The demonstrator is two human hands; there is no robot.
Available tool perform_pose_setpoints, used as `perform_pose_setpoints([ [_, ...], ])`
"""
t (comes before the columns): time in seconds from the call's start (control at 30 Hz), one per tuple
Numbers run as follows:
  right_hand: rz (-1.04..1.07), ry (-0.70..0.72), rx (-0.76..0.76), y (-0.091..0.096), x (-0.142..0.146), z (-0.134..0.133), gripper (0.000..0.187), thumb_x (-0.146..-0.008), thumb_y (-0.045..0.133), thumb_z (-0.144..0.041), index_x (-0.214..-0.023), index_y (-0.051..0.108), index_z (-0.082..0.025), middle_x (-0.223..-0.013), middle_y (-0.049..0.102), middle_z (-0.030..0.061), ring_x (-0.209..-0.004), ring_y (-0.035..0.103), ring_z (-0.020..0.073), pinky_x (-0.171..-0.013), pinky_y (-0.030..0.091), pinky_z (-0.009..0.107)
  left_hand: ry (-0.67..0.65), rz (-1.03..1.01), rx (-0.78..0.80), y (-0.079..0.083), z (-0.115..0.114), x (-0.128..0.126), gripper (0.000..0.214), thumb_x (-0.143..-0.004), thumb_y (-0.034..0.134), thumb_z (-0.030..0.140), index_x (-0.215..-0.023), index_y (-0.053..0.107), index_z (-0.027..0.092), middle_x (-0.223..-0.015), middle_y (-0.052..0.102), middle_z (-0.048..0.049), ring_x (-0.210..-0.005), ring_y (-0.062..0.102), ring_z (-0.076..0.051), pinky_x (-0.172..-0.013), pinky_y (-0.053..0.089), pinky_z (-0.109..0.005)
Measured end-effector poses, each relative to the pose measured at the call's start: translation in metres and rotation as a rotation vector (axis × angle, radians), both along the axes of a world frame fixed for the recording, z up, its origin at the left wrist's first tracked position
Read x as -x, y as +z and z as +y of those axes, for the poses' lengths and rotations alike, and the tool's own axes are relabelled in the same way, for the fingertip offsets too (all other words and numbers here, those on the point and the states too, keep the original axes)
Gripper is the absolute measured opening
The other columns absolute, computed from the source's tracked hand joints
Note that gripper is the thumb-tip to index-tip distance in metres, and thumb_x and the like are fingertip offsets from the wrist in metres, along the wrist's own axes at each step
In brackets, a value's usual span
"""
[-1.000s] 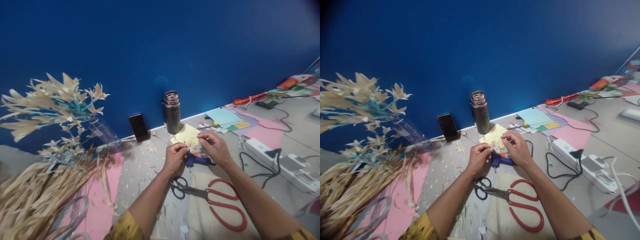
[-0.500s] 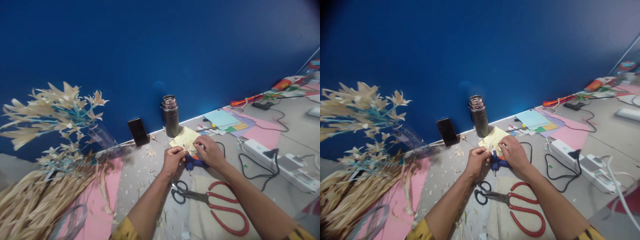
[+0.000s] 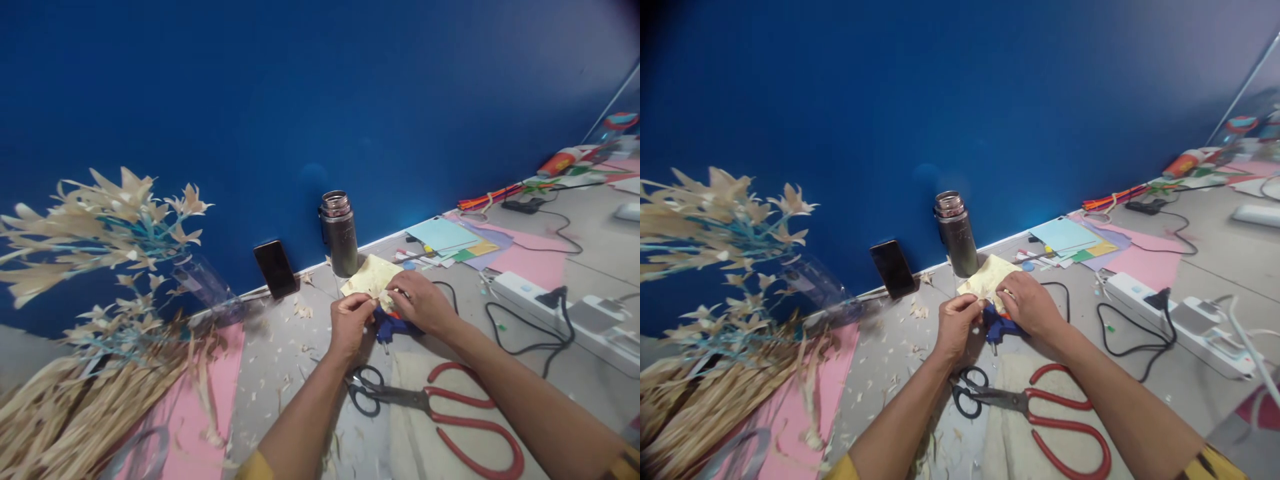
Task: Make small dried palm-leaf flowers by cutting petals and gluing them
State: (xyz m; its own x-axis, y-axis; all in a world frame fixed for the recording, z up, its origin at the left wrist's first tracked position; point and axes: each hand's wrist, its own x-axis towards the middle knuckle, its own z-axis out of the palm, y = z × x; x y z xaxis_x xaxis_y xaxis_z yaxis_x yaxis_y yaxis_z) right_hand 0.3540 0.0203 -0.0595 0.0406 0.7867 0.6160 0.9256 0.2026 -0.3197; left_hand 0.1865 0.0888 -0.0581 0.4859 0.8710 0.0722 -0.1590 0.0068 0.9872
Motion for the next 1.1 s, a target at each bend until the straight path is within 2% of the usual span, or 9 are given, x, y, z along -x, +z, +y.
perform_pose_setpoints([
  [0.1, 0.038, 0.014, 0.021, -0.001, 0.000, 0.001, 0.017, -0.092, 0.053, -0.019, -0.080, 0.064, -0.021, -0.084, 0.068, 0.0080, -0.086, 0.059, 0.0251, -0.081, 0.045, 0.039, -0.007, -0.007, 0.007, -0.003, 0.002, 0.000, 0.022, -0.069, 0.077, 0.029, -0.056, 0.067, 0.015, -0.047, 0.053, 0.0011, -0.048, 0.044, -0.009, -0.052, 0.034, -0.025],
  [0.23, 0.251, 0.027, 0.087, 0.000, 0.001, 0.001, 0.015, -0.089, 0.056, -0.023, -0.079, 0.066, -0.020, -0.084, 0.070, 0.0072, -0.085, 0.061, 0.0241, -0.081, 0.045, 0.037, -0.022, -0.024, 0.076, -0.006, 0.002, -0.001, 0.019, -0.067, 0.079, 0.031, -0.064, 0.070, 0.014, -0.047, 0.055, 0.0010, -0.045, 0.044, -0.008, -0.048, 0.031, -0.023],
  [0.4, 0.380, 0.048, 0.137, 0.005, 0.006, 0.000, 0.017, -0.088, 0.055, -0.026, -0.080, 0.069, -0.021, -0.079, 0.073, 0.0034, -0.074, 0.064, 0.0199, -0.072, 0.047, 0.032, -0.037, -0.030, 0.097, -0.006, 0.003, 0.000, 0.023, -0.065, 0.081, 0.032, -0.064, 0.069, 0.013, -0.046, 0.056, 0.0000, -0.042, 0.044, -0.008, -0.046, 0.031, -0.022],
  [0.47, 0.423, 0.050, 0.147, 0.009, 0.007, -0.001, 0.023, -0.092, 0.052, -0.030, -0.080, 0.069, -0.020, -0.077, 0.073, 0.0029, -0.071, 0.064, 0.0188, -0.068, 0.048, 0.030, -0.025, -0.035, 0.091, -0.006, 0.004, 0.001, 0.023, -0.065, 0.081, 0.032, -0.065, 0.069, 0.013, -0.047, 0.057, 0.0000, -0.043, 0.045, -0.008, -0.046, 0.032, -0.022],
  [0.57, 0.644, 0.080, 0.179, 0.015, 0.008, -0.002, 0.037, -0.096, 0.045, -0.042, -0.083, 0.071, -0.019, -0.075, 0.071, 0.0034, -0.060, 0.058, 0.0161, -0.058, 0.045, 0.027, -0.010, -0.020, 0.066, -0.008, 0.008, 0.003, 0.023, -0.065, 0.081, 0.033, -0.065, 0.069, 0.013, -0.049, 0.058, -0.0002, -0.043, 0.047, -0.009, -0.046, 0.032, -0.022],
  [0.63, 0.829, 0.119, 0.215, 0.017, 0.008, -0.003, 0.041, -0.094, 0.048, -0.050, -0.084, 0.072, -0.018, -0.073, 0.069, 0.0033, -0.055, 0.052, 0.0143, -0.053, 0.042, 0.027, -0.028, -0.009, 0.044, -0.009, 0.008, 0.003, 0.024, -0.064, 0.082, 0.034, -0.066, 0.070, 0.013, -0.049, 0.058, -0.0001, -0.044, 0.048, -0.009, -0.047, 0.033, -0.023],
  [0.7, 0.923, 0.148, 0.247, 0.018, 0.009, -0.003, 0.041, -0.089, 0.054, -0.053, -0.081, 0.072, -0.018, -0.063, 0.062, 0.0008, -0.053, 0.048, 0.0132, -0.052, 0.039, 0.026, -0.060, -0.007, 0.032, -0.010, 0.008, 0.002, 0.025, -0.064, 0.082, 0.035, -0.068, 0.072, 0.013, -0.048, 0.058, -0.0001, -0.044, 0.048, -0.010, -0.048, 0.034, -0.023],
  [0.83, 0.975, 0.173, 0.306, 0.019, 0.010, -0.004, 0.039, -0.082, 0.064, -0.055, -0.071, 0.065, -0.018, -0.051, 0.048, -0.0047, -0.050, 0.042, 0.0118, -0.051, 0.033, 0.025, -0.127, 0.007, 0.032, -0.012, 0.003, 0.001, 0.024, -0.064, 0.082, 0.035, -0.071, 0.073, 0.013, -0.049, 0.060, -0.0014, -0.044, 0.050, -0.010, -0.048, 0.034, -0.024],
  [1.1, 0.997, 0.210, 0.344, 0.018, 0.012, -0.005, 0.035, -0.080, 0.067, -0.052, -0.068, 0.063, -0.019, -0.051, 0.050, -0.0049, -0.050, 0.042, 0.0110, -0.051, 0.032, 0.025, -0.188, -0.005, 0.056, -0.010, 0.003, 0.004, 0.023, -0.065, 0.082, 0.032, -0.076, 0.072, 0.014, -0.050, 0.060, -0.0005, -0.045, 0.050, -0.011, -0.048, 0.035, -0.023],
])
